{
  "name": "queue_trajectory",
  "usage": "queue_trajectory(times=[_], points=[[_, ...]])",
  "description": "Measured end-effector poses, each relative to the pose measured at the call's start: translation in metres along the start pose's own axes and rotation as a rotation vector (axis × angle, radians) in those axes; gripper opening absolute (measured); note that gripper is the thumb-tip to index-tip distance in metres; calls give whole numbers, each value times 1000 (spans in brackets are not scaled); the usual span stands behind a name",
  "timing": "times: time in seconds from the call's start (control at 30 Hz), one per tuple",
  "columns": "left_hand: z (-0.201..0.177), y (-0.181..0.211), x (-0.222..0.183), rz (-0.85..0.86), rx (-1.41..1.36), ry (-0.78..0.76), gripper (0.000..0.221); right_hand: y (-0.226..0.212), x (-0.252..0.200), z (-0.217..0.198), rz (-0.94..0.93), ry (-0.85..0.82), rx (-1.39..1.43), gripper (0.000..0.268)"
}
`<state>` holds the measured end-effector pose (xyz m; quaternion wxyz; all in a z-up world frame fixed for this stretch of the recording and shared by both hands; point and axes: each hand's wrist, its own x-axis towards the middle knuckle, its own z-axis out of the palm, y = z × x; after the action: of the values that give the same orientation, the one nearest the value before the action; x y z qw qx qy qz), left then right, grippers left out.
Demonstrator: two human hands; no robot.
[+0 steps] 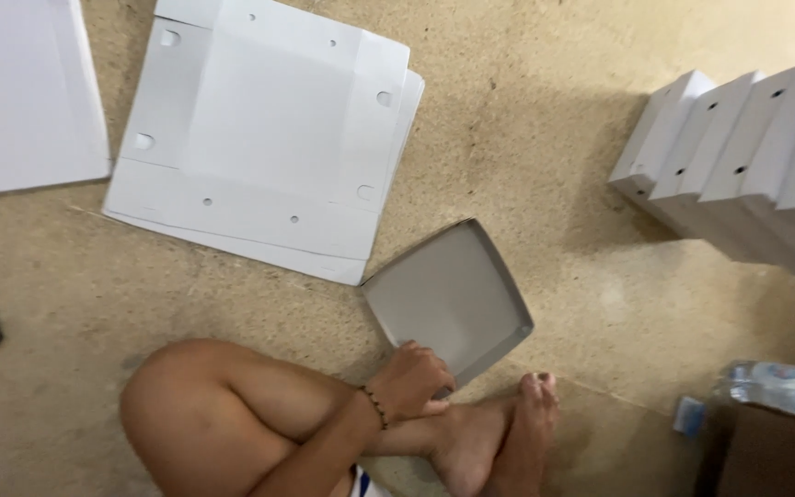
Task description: Assembling cardboard boxes by folding flat sheets along pre-scored lines and tucking in the flaps.
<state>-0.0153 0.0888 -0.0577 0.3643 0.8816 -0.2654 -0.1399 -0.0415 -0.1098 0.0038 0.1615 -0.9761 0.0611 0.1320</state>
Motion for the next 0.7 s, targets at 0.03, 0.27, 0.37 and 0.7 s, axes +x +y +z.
queue_trajectory(times=[0.03, 0.27, 0.37, 0.7], points=[[-11, 1, 1, 3, -3, 27, 15, 23, 45, -38, -18, 12, -17, 35], [-67, -17, -31, -913, -139, 528, 51, -23, 211, -110, -137, -451, -183, 48], [-82, -7, -27, -1008, -366, 234, 69, -67, 210, -80, -165, -334, 223, 48], [-46, -24, 2, -820, -467, 380, 34, -71, 190, -4, -30, -492, 217, 83]])
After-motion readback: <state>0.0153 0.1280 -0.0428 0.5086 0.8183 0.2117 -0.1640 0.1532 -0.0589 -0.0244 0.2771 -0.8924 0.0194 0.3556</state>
